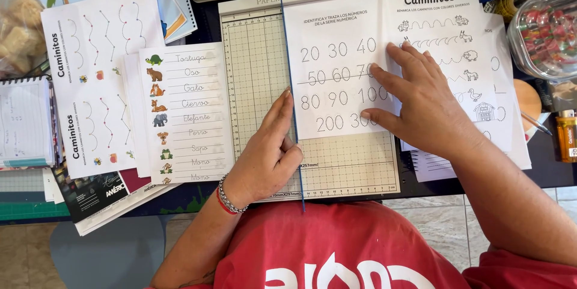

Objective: The person uses a paper cutter to trim printed worksheets. They align the sheets on the cutting mat, lower the cutter blade to slice the paper, and then remove the cut pieces. The person handles multiple worksheets with numbers and tracing lines, stacking them on the table.

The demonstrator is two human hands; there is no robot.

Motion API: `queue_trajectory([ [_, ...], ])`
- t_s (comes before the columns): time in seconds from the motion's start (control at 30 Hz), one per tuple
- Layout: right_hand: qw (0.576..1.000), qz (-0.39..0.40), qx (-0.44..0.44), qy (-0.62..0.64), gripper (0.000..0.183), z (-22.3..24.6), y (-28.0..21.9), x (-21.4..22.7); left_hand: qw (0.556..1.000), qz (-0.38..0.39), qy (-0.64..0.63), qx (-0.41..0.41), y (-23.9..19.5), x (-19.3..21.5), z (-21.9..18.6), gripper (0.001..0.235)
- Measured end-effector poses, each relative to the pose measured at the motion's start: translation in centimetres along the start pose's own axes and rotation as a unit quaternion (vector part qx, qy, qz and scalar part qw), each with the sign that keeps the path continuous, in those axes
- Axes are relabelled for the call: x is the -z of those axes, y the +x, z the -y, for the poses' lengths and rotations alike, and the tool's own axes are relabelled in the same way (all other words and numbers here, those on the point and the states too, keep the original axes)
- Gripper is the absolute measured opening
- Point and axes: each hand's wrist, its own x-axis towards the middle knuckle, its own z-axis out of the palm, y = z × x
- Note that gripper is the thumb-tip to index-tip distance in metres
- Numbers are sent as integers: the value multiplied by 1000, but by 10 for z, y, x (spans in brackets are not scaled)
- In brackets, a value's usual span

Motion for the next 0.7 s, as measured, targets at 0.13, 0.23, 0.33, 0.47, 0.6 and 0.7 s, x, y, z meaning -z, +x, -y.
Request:
queue_trajectory([
  [0.13,1000,1,-3,2,72,1,0,1,1000,2,0,-6,0,0,0,79],
  [0.23,1000,-2,-4,9,73,1,1,1,1000,-1,-1,-8,-1,1,0,81],
  [0.33,1000,-5,11,0,71,1,3,4,1000,-3,2,-16,-1,1,0,81],
  [0.47,1000,30,2,-6,60,-1,7,11,1000,2,1,-3,-1,2,-2,81],
  [0.6,999,26,33,-12,55,-13,11,10,1000,7,7,3,0,4,-6,81],
  [0.7,999,38,30,-18,55,-16,15,13,1000,-10,6,0,-1,3,-3,82],
])
